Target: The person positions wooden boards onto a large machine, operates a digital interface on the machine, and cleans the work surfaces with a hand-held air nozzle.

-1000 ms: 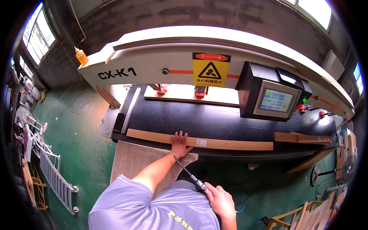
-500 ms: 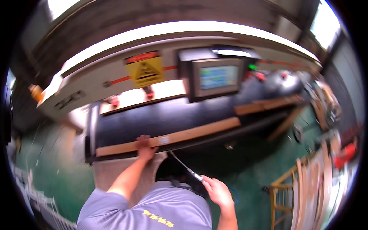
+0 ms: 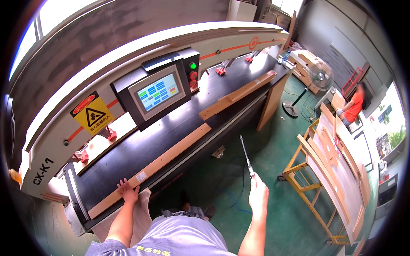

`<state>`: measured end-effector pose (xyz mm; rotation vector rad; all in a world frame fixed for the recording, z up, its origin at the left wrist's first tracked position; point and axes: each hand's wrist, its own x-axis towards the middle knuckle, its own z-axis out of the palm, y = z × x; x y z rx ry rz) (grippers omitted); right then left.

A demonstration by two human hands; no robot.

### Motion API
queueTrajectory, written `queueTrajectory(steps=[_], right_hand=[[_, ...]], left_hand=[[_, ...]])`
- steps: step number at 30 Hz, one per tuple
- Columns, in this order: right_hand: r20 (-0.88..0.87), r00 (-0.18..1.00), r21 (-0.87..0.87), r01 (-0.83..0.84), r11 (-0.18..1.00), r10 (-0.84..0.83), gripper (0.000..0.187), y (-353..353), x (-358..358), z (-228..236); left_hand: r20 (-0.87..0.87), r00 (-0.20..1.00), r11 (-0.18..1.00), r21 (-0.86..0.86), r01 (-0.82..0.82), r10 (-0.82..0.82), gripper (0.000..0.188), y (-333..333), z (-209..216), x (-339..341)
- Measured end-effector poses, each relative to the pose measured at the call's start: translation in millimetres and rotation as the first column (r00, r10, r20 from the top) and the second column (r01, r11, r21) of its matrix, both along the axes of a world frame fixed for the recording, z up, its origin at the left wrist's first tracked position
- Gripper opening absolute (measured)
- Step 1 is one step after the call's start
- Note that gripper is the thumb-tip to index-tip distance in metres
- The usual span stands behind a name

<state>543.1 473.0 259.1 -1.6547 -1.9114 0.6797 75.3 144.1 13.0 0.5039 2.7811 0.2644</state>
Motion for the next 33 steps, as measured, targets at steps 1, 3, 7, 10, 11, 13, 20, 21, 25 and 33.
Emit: queueTrajectory(steps=[1,3,7,10,11,13,20,21,25,33], right_hand=[[0.006,1.000,-0.036,0.023,0.999,-0.023,0.035,-1,-4,15],[0.015,0.999,-0.026,0.031,0.999,-0.031,0.035,2,-2,20],[0.052,0.997,0.016,0.061,0.998,-0.061,0.036,7,-10,46],[0.060,0.996,0.100,0.054,0.994,-0.061,0.035,15,-9,55],[0.056,0.996,0.109,0.056,0.992,-0.063,0.035,18,-9,56],[0.049,0.997,0.129,0.060,0.990,-0.067,0.034,24,-8,57],[-0.160,0.961,-0.255,-0.261,0.931,0.226,0.028,12,-35,55],[-0.170,0.928,-0.326,-0.371,0.869,0.332,0.029,10,-37,52],[-0.309,0.822,-0.694,-0.539,0.478,0.479,0.031,-16,-41,40],[-0.478,0.849,-0.767,-0.528,0.364,0.224,0.034,-75,-71,-63]], left_hand=[[0.007,1.000,1.000,-0.005,-0.004,0.004,0.103,-2,3,0],[0.006,1.000,1.000,-0.015,-0.008,0.008,0.104,-3,2,-1],[-0.004,1.000,1.000,0.001,-0.008,0.008,0.103,-5,0,-2],[-0.008,1.000,1.000,0.010,0.000,0.000,0.104,0,-3,-2],[-0.010,1.000,1.000,0.012,0.000,0.000,0.104,0,-4,-2],[-0.022,1.000,1.000,0.013,0.003,-0.003,0.104,1,-7,-1],[-0.045,0.999,0.998,-0.054,-0.020,0.017,0.104,-5,-8,-1],[-0.060,0.998,0.999,-0.043,-0.001,-0.001,0.105,-6,-6,-2],[-0.108,0.994,1.000,-0.015,0.020,-0.022,0.106,-4,-23,-5],[-0.080,0.997,1.000,0.009,0.017,-0.016,0.109,-10,-30,-4]])
